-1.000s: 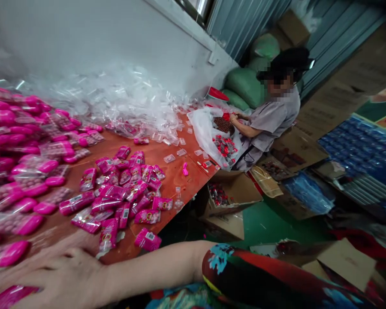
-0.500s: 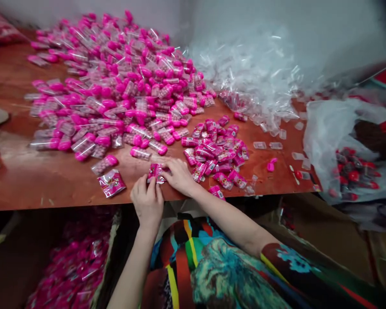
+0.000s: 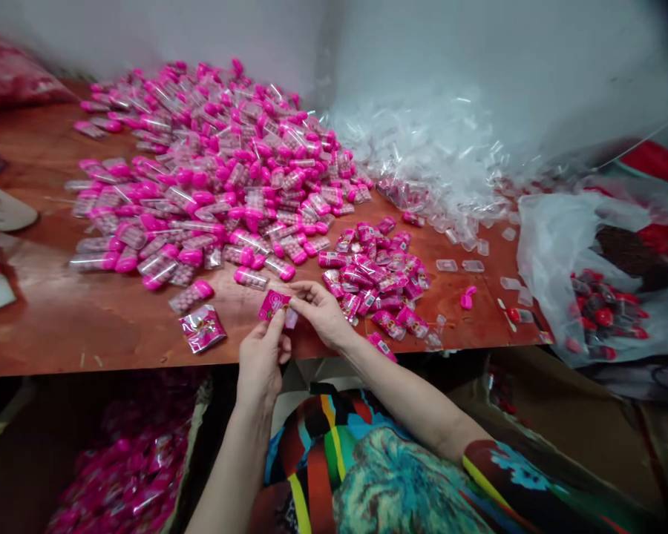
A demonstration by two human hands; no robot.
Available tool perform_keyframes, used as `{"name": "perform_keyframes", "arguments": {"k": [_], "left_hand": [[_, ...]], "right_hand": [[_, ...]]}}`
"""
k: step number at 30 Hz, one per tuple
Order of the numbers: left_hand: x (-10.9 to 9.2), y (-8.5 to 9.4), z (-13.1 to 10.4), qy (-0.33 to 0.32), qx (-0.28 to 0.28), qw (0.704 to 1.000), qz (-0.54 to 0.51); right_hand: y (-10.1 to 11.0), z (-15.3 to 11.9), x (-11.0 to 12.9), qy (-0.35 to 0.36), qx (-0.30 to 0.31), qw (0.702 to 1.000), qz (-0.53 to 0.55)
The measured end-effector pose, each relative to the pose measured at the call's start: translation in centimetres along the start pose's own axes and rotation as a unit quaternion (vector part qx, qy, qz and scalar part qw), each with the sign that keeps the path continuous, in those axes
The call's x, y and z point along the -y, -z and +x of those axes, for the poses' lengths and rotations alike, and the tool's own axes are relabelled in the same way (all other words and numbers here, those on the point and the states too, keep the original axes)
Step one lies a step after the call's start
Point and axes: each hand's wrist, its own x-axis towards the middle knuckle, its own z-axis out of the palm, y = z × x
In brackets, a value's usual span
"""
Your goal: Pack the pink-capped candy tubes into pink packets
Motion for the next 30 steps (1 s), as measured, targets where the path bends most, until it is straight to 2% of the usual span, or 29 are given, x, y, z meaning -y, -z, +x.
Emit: {"name": "perform_keyframes", "arguments": {"k": [2,7,9,12,15,17,21,22,23,24,25,28,29,30], "left_hand": [[-0.2,-0.2,0.1,0.000,0.006,0.999,-0.039],[-0.2,0.4,1.0,-0.034,-0.032,0.997,-0.055],[-0.5,0.6,1.3,-0.037,-0.043,0.997,-0.058],[-1.4,1.0,1.7,-0.034,-0.045,0.996,-0.069],[-2.5,1.8,1.7,-0.034,-0.037,0.996,-0.079],[-3.2,2.4,1.6,-0.043,-0.049,0.995,-0.082],[-4.0,3.1,1.3,-0.051,-0.075,0.991,-0.094],[-4.2,3.1,1.2,-0.045,-0.078,0.991,-0.104],[-4.4,3.1,1.1,-0.035,-0.079,0.989,-0.118],[-4.5,3.1,1.0,-0.024,-0.081,0.987,-0.134],[-4.7,3.1,0.9,-0.012,-0.080,0.985,-0.151],[-4.9,3.0,0.5,0.021,-0.065,0.977,-0.203],[-4.9,2.9,0.4,0.034,-0.062,0.974,-0.217],[-4.8,2.8,0.4,0.048,-0.063,0.970,-0.229]], "right_hand": [[-0.7,-0.5,-0.3,-0.004,0.017,1.000,0.001],[-1.5,-0.2,-1.4,-0.037,0.076,0.995,-0.061],[-2.0,0.3,-1.4,-0.021,0.080,0.991,-0.103],[-2.9,1.2,-0.5,0.045,0.090,0.973,-0.207],[-3.6,2.9,0.7,0.118,0.135,0.931,-0.318],[-4.2,4.5,1.0,0.153,0.140,0.892,-0.403],[-5.8,7.7,0.0,0.178,0.113,0.762,-0.612],[-6.1,8.2,-0.4,0.175,0.117,0.741,-0.638],[-6.3,8.5,-0.7,0.171,0.122,0.735,-0.644],[-6.2,8.6,-0.9,0.168,0.123,0.748,-0.630],[-6.0,8.4,-0.9,0.165,0.115,0.777,-0.597],[-4.2,6.6,-0.1,0.099,0.065,0.909,-0.399],[-3.5,5.6,0.4,0.054,0.054,0.947,-0.313],[-2.8,4.5,0.9,0.006,0.049,0.972,-0.230]]}}
